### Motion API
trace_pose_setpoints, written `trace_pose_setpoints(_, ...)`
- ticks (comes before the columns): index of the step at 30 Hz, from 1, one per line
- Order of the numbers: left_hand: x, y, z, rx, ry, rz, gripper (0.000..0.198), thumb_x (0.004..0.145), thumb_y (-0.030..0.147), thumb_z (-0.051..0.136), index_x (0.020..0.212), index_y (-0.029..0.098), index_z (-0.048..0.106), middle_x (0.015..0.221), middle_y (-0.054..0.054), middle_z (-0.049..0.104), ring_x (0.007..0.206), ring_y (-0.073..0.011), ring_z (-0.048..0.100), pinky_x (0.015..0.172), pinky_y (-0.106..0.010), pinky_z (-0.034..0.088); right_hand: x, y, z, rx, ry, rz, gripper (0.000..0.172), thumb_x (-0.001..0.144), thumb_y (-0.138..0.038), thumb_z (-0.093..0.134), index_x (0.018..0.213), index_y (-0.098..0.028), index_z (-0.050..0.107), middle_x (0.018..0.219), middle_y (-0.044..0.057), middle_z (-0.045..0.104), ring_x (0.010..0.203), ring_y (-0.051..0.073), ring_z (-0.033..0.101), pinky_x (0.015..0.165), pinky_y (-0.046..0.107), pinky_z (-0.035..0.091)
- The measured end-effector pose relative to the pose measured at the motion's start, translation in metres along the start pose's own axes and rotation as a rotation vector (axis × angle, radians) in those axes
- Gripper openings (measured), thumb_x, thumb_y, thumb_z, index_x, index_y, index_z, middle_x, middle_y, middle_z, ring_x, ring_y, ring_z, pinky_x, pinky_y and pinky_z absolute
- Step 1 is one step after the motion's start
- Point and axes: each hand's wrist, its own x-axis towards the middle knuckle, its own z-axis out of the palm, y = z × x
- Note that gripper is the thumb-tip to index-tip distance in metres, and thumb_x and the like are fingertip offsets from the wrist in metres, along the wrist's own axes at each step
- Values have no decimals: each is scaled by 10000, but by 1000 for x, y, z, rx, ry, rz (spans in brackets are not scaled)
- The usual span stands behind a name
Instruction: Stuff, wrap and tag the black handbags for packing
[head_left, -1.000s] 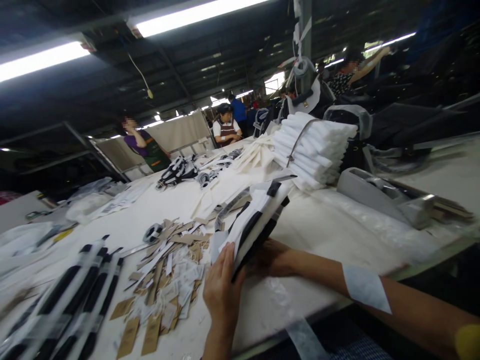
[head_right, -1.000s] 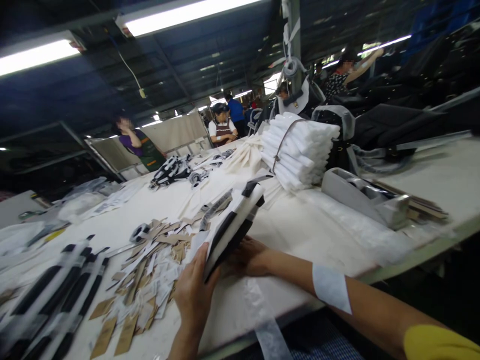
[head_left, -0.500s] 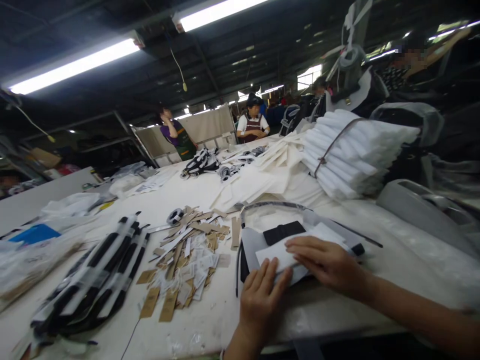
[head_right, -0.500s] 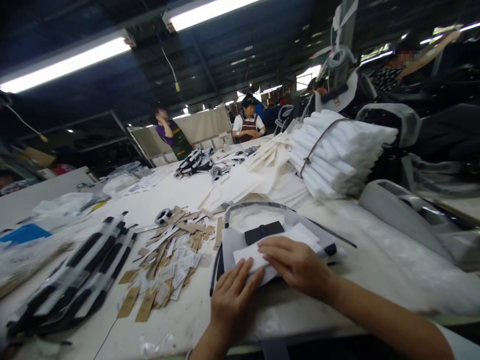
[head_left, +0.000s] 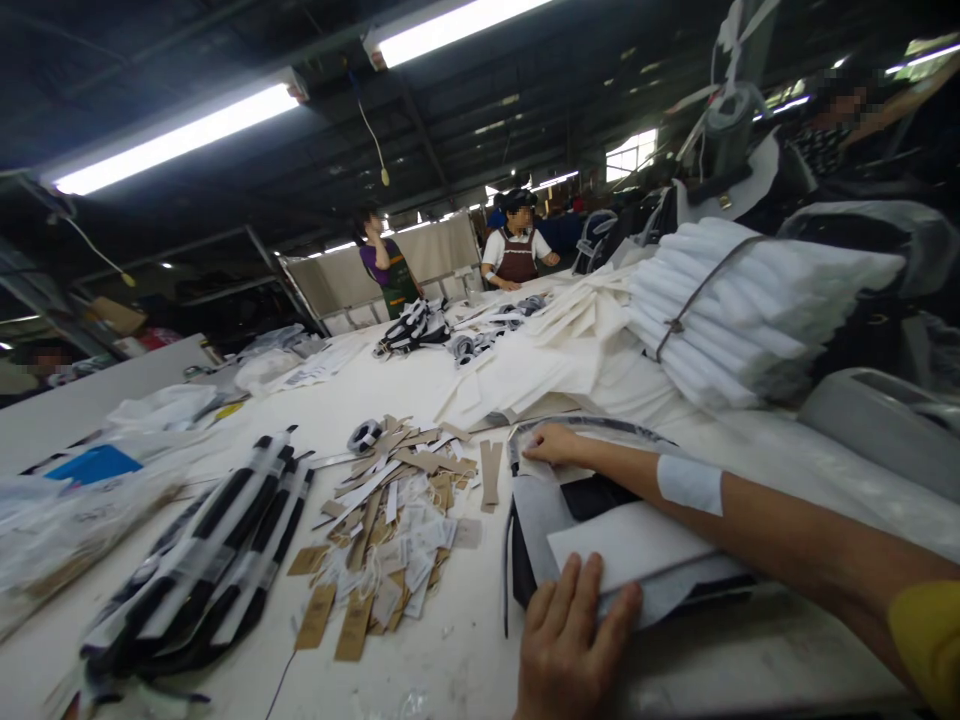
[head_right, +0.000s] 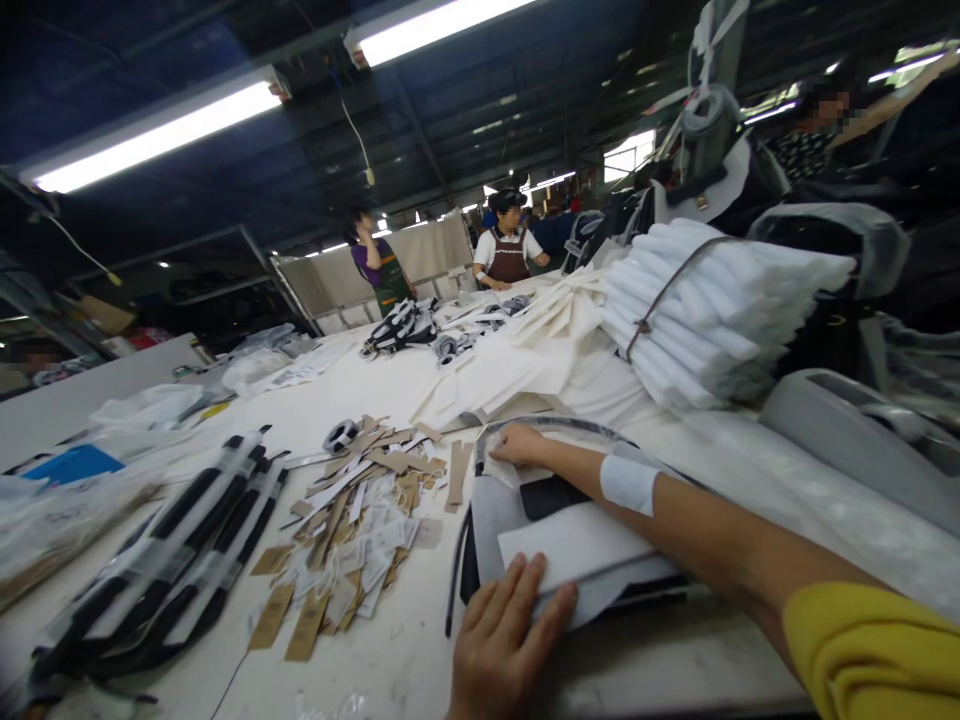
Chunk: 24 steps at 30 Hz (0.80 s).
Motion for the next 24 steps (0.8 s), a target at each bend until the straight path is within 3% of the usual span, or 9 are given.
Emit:
trace_pose_setpoints(7, -1, 0, 4, -14, 24, -30, 322, 1022, 206, 489, 1264, 331, 661, 1231, -35, 713, 1126, -203, 683, 831, -296, 521, -37, -15, -21, 232, 116, -89, 348, 964, -404, 575, 999, -108, 754, 873, 97, 758, 835, 214, 713, 792, 335, 575)
trace_pose_setpoints(13, 1, 2, 1, -26, -3, -70, 316, 1024, 208, 480, 1235, 331, 680, 1233, -32, 714, 1143, -205, 670, 848, -306, 517, -116, -35, -23, 334, 66, -319, 321, 857, -466, 685, 1019, -214, 800, 1026, 38, 778, 981, 251, 721, 918, 339, 554)
trace_pose_setpoints(17, 7, 3, -1, -61, 6, -104, 325, 1028, 199, 457, 1212, 331, 690, 1155, -39, 742, 1051, -198, 699, 820, -317, 524, -165, -29, -5, 245, 6, -473, 223, 900, -255, 611, 1017, -229, 799, 1002, 28, 781, 949, 207, 727, 893, 297, 559)
trace_pose_setpoints(21, 8, 4, -1, -119, -2, -145, 234, 1003, 220, 521, 1060, 296, 735, 876, -11, 756, 851, -182, 712, 838, -329, 535, -191, -15, 8, 149, 37, -620, 371, 853, -68, 544, 1099, -227, 772, 1167, 57, 728, 1084, 178, 679, 970, 265, 515)
trace_pose_setpoints(24, 6, 3, -3, -158, -53, -139, 200, 998, 220, 530, 1017, 260, 725, 937, -21, 751, 904, -191, 702, 863, -333, 538, -199, -11, 11, 139, 80, -646, 386, 851, -40, 559, 1108, -243, 764, 1108, 54, 709, 1032, 152, 672, 920, 237, 524)
